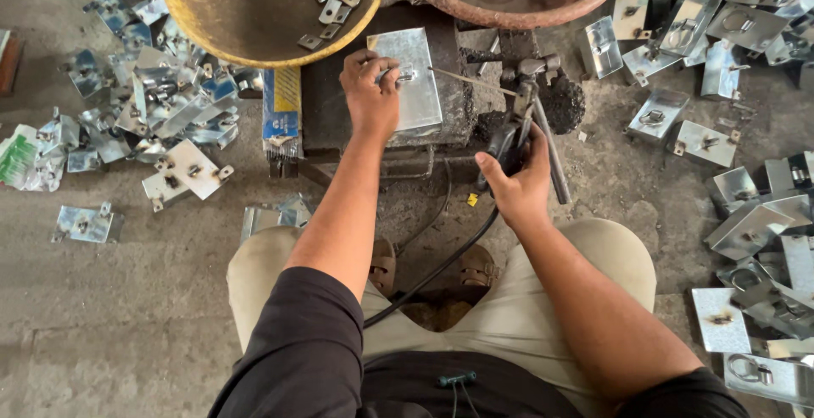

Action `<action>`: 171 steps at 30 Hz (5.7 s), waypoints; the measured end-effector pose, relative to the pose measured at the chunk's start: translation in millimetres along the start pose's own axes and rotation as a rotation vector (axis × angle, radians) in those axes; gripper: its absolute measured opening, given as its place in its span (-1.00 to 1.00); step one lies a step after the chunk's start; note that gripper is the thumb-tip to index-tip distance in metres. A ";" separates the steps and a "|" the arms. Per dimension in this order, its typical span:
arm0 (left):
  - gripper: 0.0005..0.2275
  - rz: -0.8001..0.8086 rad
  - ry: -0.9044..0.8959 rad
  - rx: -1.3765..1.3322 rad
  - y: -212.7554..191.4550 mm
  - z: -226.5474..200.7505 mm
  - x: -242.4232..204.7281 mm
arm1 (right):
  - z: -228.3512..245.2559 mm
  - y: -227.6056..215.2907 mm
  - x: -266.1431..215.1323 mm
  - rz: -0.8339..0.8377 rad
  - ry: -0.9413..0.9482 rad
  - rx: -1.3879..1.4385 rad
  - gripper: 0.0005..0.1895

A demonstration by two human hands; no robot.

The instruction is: The person sits on the floor and uses a welding torch to attach small metal brackets and eye bolts to rectangular metal plates. They pick up components from nearby bowls, position them on the plates, and weld them in place, creating sparks. The person occasionally flips the plates to weld different sides.

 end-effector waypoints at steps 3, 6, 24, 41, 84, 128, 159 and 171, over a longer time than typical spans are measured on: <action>-0.90 -0.018 0.066 0.027 -0.1 1.9 -0.9 | 3.2 4.3 -2.9 -0.005 -0.015 -0.066 -0.20; -0.90 -0.013 0.084 0.021 -0.7 1.5 -1.2 | 1.6 9.2 -3.4 0.000 -0.019 -0.052 -0.17; -0.88 0.063 -0.149 -0.087 1.7 -3.5 2.4 | 2.3 10.4 -6.1 0.026 0.041 -0.017 -0.15; -0.90 0.017 0.061 -0.005 -3.2 2.7 0.3 | 13.6 12.4 -5.3 0.019 -0.045 -0.120 -0.28; -0.95 0.013 -0.042 -0.161 2.2 19.3 6.0 | 6.6 9.7 -1.6 -0.004 -0.071 0.144 -0.26; -0.22 0.051 -0.832 -1.527 18.4 -1.8 -114.9 | -64.9 -59.2 27.7 -0.221 0.224 0.392 -0.51; 0.01 0.885 -0.122 0.893 -51.3 -35.5 -3.5 | -23.3 -28.2 6.1 -0.072 0.035 0.097 -0.23; 0.05 0.894 -0.255 1.047 -50.0 -41.4 -0.8 | 23.9 -27.3 -12.4 -0.017 -0.073 -0.211 -0.17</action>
Point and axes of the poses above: each hand's wrist, its own x-axis towards the middle knuckle, its own y-axis out of the palm, z = x × y, the point moved 8 cm from there along x, towards the middle knuckle, and after that the axes turned 13 degrees about -x, right-handed, at the moved point
